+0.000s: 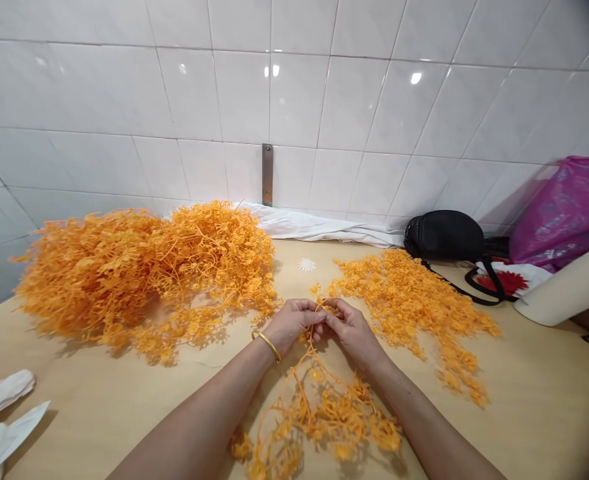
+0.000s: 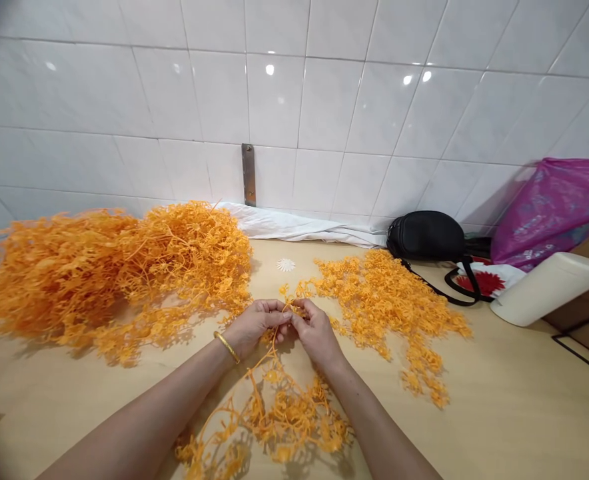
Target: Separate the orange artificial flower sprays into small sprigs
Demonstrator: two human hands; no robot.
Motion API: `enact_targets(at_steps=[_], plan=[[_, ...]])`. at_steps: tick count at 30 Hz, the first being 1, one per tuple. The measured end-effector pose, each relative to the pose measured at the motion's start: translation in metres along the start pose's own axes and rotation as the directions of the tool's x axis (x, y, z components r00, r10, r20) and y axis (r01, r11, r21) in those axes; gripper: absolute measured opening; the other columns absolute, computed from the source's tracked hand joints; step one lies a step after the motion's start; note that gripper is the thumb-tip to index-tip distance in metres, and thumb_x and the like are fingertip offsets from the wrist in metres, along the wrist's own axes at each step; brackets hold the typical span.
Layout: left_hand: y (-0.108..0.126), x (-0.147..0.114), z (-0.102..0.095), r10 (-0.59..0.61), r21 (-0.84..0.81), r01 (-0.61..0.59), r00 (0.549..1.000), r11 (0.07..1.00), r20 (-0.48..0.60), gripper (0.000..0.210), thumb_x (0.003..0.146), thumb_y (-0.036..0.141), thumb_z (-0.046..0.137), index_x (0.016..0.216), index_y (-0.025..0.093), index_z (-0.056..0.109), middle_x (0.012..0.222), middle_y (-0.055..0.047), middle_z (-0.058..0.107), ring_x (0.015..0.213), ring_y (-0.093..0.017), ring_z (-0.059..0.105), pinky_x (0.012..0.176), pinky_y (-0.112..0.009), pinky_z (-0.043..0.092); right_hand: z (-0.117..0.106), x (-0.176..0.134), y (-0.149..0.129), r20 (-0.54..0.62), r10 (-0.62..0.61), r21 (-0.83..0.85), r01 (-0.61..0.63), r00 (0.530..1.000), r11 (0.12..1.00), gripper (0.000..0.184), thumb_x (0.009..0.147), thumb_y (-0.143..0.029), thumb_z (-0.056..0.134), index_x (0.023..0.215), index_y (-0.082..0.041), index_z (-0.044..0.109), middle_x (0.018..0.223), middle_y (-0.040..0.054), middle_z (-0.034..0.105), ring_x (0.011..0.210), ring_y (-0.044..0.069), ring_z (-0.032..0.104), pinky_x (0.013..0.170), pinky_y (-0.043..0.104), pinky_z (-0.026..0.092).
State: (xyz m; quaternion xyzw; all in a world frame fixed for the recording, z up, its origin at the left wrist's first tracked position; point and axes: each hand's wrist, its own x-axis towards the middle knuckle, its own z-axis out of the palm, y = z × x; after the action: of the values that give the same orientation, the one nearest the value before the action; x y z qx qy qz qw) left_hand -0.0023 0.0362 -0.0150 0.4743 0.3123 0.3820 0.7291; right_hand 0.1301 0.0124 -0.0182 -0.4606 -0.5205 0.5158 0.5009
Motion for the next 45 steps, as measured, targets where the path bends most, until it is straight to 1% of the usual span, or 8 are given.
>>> enact_targets(at_steps=[12,17,21,24,28,32,37,45], plan=[[0.0,-0.004,0.002,-0.031,0.11,0.018,0.992,0.994,0.122,0.022,0.066,0.029,0.06,0.057,0.011,0.053,0.042,0.0,0.051,0.034,-0.006,0.043,0.039,-0.019,0.029,-0.006,-0.002,-0.008,-0.311,-0.075,-0.084,0.051,0.948,0.995,0.023,0.063,-0.036,0.062,0.066,-0.017,0.049,0.05,-0.0033,0.052,0.04,0.007,0.044,0.037,0.018,0.032],[0.002,-0.009,0.002,-0.057,-0.006,0.059,0.992,0.998,0.109,0.016,0.066,0.024,0.061,0.061,0.01,0.056,0.04,0.002,0.049,0.032,-0.006,0.042,0.039,-0.019,0.03,-0.04,0.006,-0.022,-0.717,-0.1,0.02,0.163,0.69,0.986,0.018,0.063,-0.029,0.059,0.063,-0.019,0.045,0.044,-0.0074,0.046,0.035,0.005,0.038,0.036,0.017,0.032],[0.001,-0.004,-0.001,-0.015,-0.276,0.019,1.0,0.961,0.016,0.015,0.069,0.025,0.06,0.067,0.011,0.056,0.066,-0.007,0.063,0.062,-0.016,0.06,0.062,-0.028,0.044,-0.037,-0.002,-0.032,-0.44,0.013,0.084,0.027,0.898,0.996,0.016,0.064,-0.026,0.058,0.075,-0.02,0.049,0.048,-0.0057,0.051,0.04,0.008,0.048,0.042,0.02,0.038],[-0.002,0.0,-0.002,-0.007,-0.362,0.016,1.0,0.932,0.027,0.017,0.069,0.027,0.06,0.074,0.011,0.059,0.082,-0.011,0.065,0.076,-0.02,0.06,0.077,-0.037,0.042,-0.02,-0.01,-0.031,-0.191,0.134,0.165,-0.102,0.972,0.981,0.021,0.061,-0.025,0.062,0.078,-0.019,0.053,0.058,-0.0027,0.057,0.048,0.009,0.053,0.046,0.02,0.04],[-0.004,-0.001,0.001,0.021,-0.339,-0.02,1.0,0.941,0.0,0.02,0.064,0.026,0.065,0.076,0.009,0.063,0.084,-0.01,0.064,0.071,-0.015,0.058,0.072,-0.029,0.042,-0.002,-0.016,-0.022,0.083,0.269,0.278,-0.282,0.959,0.918,0.019,0.06,-0.025,0.066,0.074,-0.017,0.056,0.066,-0.0015,0.058,0.052,0.007,0.052,0.048,0.018,0.04],[-0.002,-0.004,0.005,0.018,-0.301,-0.025,1.0,0.953,-0.023,0.025,0.061,0.027,0.067,0.081,0.011,0.066,0.096,-0.01,0.062,0.069,-0.012,0.056,0.058,-0.022,0.041,0.009,-0.019,-0.017,0.228,0.241,0.345,-0.31,0.943,0.886,0.018,0.06,-0.019,0.064,0.077,-0.018,0.059,0.073,0.0002,0.061,0.064,0.01,0.055,0.063,0.021,0.043],[0.0,-0.005,0.005,0.0,-0.258,-0.004,1.0,0.966,-0.014,0.031,0.063,0.03,0.065,0.088,0.011,0.065,0.093,-0.01,0.061,0.053,-0.005,0.049,0.04,-0.017,0.028,0.01,-0.022,-0.018,0.324,0.26,0.329,-0.366,0.91,0.871,0.015,0.062,-0.02,0.06,0.077,-0.017,0.06,0.071,0.0024,0.061,0.064,0.013,0.056,0.063,0.024,0.043],[-0.003,-0.003,0.005,0.004,-0.41,0.011,0.999,0.912,0.035,0.019,0.069,0.029,0.059,0.072,0.01,0.061,0.074,-0.007,0.062,0.047,-0.006,0.044,0.054,-0.024,0.04,-0.002,-0.019,-0.013,0.291,0.301,0.345,-0.393,0.908,0.852,0.014,0.063,-0.023,0.066,0.074,-0.015,0.064,0.068,0.0011,0.058,0.059,0.008,0.052,0.058,0.019,0.04]])
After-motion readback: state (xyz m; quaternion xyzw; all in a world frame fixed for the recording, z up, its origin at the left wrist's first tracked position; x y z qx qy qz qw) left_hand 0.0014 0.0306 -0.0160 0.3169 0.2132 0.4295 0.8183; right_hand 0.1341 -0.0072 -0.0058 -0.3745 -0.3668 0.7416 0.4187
